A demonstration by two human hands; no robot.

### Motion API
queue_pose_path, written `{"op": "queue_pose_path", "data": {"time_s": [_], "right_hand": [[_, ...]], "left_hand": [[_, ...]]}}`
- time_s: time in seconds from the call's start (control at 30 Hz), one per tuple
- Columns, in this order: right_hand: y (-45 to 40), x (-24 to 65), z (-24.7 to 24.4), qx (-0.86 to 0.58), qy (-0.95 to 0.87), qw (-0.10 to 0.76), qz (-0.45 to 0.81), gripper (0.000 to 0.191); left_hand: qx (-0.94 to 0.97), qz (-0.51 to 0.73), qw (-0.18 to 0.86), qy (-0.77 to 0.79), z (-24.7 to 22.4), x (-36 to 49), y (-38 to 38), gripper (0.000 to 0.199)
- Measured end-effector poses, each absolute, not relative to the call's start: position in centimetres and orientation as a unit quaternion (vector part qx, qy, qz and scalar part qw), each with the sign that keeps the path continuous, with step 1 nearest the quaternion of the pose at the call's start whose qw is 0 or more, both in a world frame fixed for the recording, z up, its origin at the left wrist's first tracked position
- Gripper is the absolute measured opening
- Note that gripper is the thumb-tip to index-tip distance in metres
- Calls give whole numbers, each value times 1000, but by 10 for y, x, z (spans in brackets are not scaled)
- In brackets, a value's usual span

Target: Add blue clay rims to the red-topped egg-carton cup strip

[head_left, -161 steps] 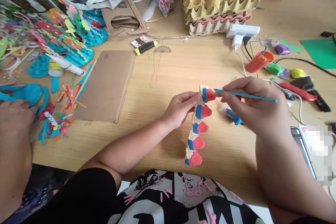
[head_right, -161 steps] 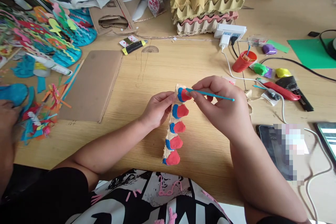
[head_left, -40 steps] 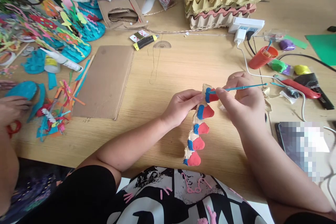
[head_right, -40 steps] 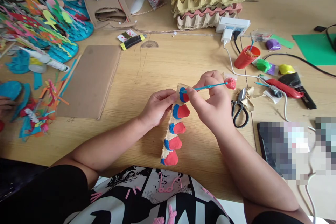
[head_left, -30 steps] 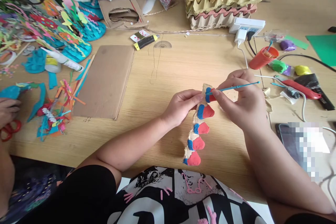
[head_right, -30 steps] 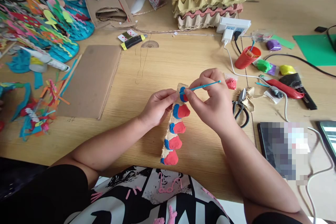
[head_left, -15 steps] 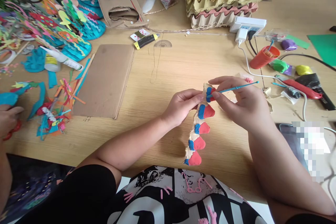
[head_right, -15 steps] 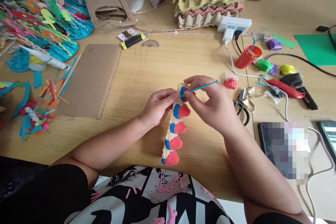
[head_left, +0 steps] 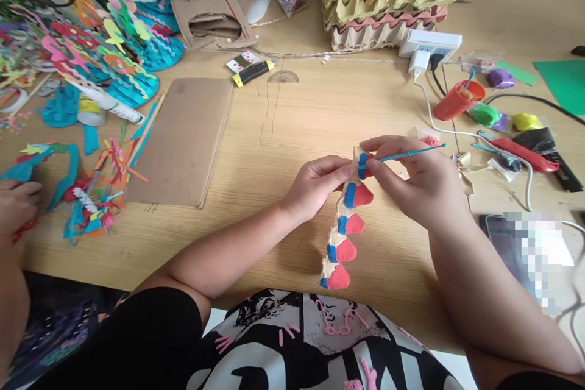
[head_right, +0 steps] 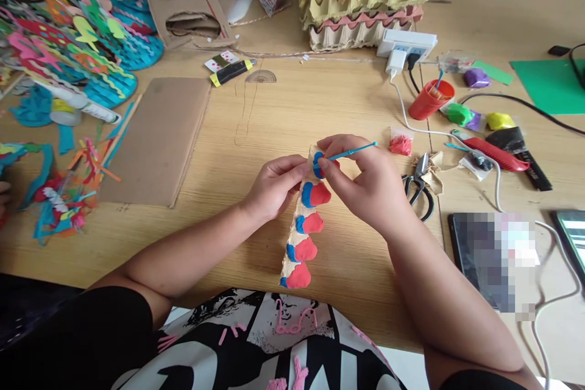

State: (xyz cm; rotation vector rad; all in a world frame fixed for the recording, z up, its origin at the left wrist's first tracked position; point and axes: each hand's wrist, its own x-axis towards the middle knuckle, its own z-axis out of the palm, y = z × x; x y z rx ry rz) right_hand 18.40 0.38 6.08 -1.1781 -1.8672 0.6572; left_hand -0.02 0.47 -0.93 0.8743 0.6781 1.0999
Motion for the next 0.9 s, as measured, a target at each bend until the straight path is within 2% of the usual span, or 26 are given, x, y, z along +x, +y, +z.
{"op": "queue_pose_path", "data": {"time_s": [0.37, 0.47, 0.6, 0.9], "right_hand": [[5, 186, 65, -470, -766, 377, 225, 5], [7, 189, 63, -466, -746, 389, 273, 4], [8, 192, 61, -472, -710, 394, 342, 13], [5, 186, 61, -467, -754, 387, 252, 6]], "left_hand": [[413, 491, 696, 323, -10, 0, 4, 25], [416, 492, 696, 317, -11, 0, 4, 23], [415, 495, 695, 317, -11, 0, 4, 23], [413, 490, 696, 323, -11, 0, 4, 26]]}}
